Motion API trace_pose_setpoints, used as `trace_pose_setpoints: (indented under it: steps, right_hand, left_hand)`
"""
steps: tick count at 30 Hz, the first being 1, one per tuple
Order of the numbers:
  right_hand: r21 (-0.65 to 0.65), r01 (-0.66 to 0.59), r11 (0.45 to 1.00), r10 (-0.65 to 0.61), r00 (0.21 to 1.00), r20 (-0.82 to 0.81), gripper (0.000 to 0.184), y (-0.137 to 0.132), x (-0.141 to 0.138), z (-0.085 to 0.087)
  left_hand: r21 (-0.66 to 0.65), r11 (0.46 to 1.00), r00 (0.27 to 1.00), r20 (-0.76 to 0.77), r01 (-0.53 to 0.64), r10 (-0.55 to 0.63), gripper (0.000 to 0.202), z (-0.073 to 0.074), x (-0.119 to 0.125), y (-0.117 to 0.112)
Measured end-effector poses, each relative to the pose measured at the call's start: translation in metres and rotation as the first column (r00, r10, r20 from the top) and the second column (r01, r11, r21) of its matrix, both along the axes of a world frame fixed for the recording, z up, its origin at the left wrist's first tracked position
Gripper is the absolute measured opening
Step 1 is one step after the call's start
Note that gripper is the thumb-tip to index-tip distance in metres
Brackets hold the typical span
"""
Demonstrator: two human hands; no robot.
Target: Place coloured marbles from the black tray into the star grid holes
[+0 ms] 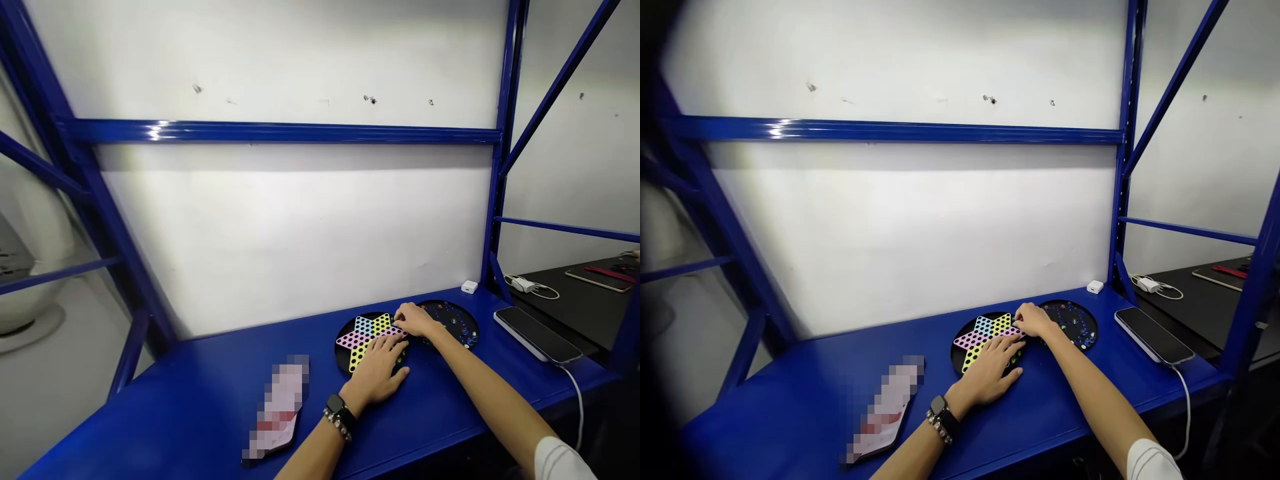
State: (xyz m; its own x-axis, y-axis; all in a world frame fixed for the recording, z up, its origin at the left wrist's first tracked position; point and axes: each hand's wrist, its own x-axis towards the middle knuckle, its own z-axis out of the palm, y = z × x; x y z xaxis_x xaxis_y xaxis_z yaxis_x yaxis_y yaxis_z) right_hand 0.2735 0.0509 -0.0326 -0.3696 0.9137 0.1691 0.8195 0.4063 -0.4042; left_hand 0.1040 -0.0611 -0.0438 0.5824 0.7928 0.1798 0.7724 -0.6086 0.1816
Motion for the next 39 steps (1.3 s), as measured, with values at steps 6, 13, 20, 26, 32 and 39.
trace_pose_setpoints:
  steps: [6,13,20,26,32,39]
  right_hand:
    - [0.038,-0.009,0.999,0.006,0.995,0.101,0.022,-0.005,0.001,-0.011]
    - [0.093,-0.039,0.995,0.049,0.993,-0.110,0.030,0.010,0.010,-0.022]
    - [0.058,0.201,0.978,-0.122,0.772,-0.624,0.044,0.026,0.060,-0.015]
    - [-0.032,0.271,0.962,-0.229,0.736,-0.638,0.045,0.025,0.104,-0.015]
    - [0.017,0.433,0.901,-0.315,0.683,-0.658,0.045,0.023,0.117,-0.009]
    - [-0.019,0.480,0.877,-0.455,0.817,-0.356,0.042,0.012,0.131,-0.015]
  left_hand:
    - [0.022,1.000,1.000,0.017,0.008,-0.009,0.050,-0.003,0.000,0.002]
    - [0.021,1.000,1.000,0.006,0.005,-0.005,0.051,-0.006,-0.001,0.004]
    - [0.004,1.000,1.000,0.006,-0.001,0.001,0.051,-0.003,-0.001,0.004]
    - [-0.045,0.999,1.000,0.009,0.004,-0.004,0.050,0.002,-0.002,0.005]
    - [-0.148,0.985,0.994,0.074,0.087,-0.077,0.051,0.009,-0.005,0.005]
    - [-0.125,0.989,0.984,0.166,0.082,-0.060,0.049,0.009,-0.004,0.003]
